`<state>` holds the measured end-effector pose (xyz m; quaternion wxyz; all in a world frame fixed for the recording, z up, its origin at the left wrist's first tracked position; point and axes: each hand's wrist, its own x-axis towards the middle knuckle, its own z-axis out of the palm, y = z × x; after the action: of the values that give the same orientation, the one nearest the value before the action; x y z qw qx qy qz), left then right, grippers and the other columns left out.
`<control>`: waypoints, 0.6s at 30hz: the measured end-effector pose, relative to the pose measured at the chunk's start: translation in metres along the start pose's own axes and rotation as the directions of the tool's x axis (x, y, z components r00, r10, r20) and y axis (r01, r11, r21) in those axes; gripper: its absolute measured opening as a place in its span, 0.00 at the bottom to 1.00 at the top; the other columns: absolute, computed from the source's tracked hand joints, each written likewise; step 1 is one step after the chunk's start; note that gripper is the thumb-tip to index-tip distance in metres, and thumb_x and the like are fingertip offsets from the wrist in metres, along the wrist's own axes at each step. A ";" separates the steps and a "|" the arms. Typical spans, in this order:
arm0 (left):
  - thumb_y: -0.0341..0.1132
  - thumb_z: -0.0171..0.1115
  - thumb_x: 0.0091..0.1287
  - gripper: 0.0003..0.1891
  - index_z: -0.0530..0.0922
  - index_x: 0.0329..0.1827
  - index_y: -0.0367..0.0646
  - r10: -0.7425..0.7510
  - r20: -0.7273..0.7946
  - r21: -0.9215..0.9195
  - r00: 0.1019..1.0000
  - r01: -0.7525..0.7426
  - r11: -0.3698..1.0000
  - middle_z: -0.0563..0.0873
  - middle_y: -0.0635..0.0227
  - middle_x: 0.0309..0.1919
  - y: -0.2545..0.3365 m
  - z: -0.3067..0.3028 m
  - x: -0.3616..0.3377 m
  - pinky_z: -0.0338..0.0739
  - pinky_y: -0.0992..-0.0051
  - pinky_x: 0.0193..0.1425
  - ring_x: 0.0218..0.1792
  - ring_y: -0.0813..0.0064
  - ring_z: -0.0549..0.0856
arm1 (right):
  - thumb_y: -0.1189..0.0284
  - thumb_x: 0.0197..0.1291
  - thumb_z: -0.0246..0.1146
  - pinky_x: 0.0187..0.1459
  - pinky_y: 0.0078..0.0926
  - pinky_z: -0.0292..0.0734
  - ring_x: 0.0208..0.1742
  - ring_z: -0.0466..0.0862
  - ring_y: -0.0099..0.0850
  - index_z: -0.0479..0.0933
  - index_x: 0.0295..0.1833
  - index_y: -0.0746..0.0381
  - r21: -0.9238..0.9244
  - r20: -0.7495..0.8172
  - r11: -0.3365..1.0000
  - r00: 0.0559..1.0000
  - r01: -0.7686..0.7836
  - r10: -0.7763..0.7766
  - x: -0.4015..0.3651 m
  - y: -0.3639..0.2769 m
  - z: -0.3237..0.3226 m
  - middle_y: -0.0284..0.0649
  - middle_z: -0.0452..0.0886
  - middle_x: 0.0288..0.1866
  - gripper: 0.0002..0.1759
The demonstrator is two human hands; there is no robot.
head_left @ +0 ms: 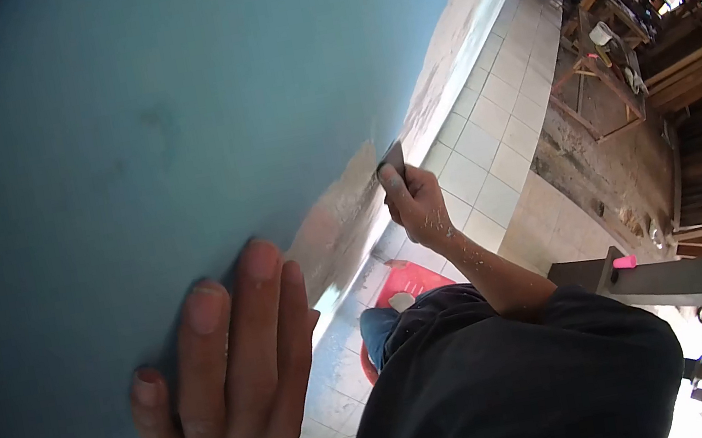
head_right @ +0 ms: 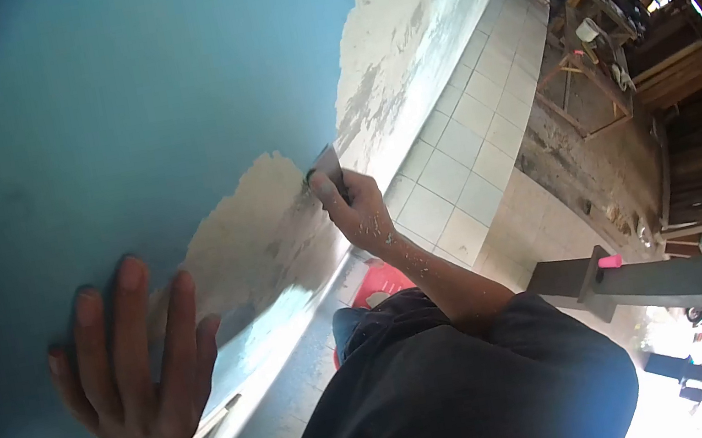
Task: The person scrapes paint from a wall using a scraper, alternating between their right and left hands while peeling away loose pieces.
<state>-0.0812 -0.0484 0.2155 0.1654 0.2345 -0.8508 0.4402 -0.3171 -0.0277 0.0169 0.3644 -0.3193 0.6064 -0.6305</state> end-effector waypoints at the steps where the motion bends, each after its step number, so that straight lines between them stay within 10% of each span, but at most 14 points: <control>1: 0.59 0.60 0.60 0.17 0.79 0.51 0.75 -0.008 -0.008 0.000 1.000 0.008 1.000 0.75 0.87 0.62 0.000 0.001 0.000 0.46 0.64 0.79 0.69 0.75 0.65 | 0.52 0.64 0.60 0.22 0.16 0.62 0.22 0.67 0.14 0.71 0.25 0.65 -0.029 0.011 1.000 1.000 -0.010 0.010 0.001 0.007 0.000 0.28 0.70 0.17 0.27; 18: 0.58 0.54 0.66 0.13 0.83 0.45 0.74 -0.052 -0.015 0.002 0.999 0.052 0.999 0.79 0.79 0.59 0.007 -0.006 0.006 0.51 0.60 0.76 0.65 0.69 0.71 | 0.45 0.61 0.59 0.20 0.26 0.65 0.19 0.69 0.20 0.77 0.25 0.69 -0.162 -0.025 0.987 1.000 0.009 -0.013 0.000 -0.017 -0.002 0.33 0.70 0.15 0.33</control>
<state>-0.0893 -0.0413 0.2168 0.1831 0.2534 -0.8427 0.4383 -0.3201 -0.0262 0.0339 0.3258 -0.3432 0.6586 -0.5851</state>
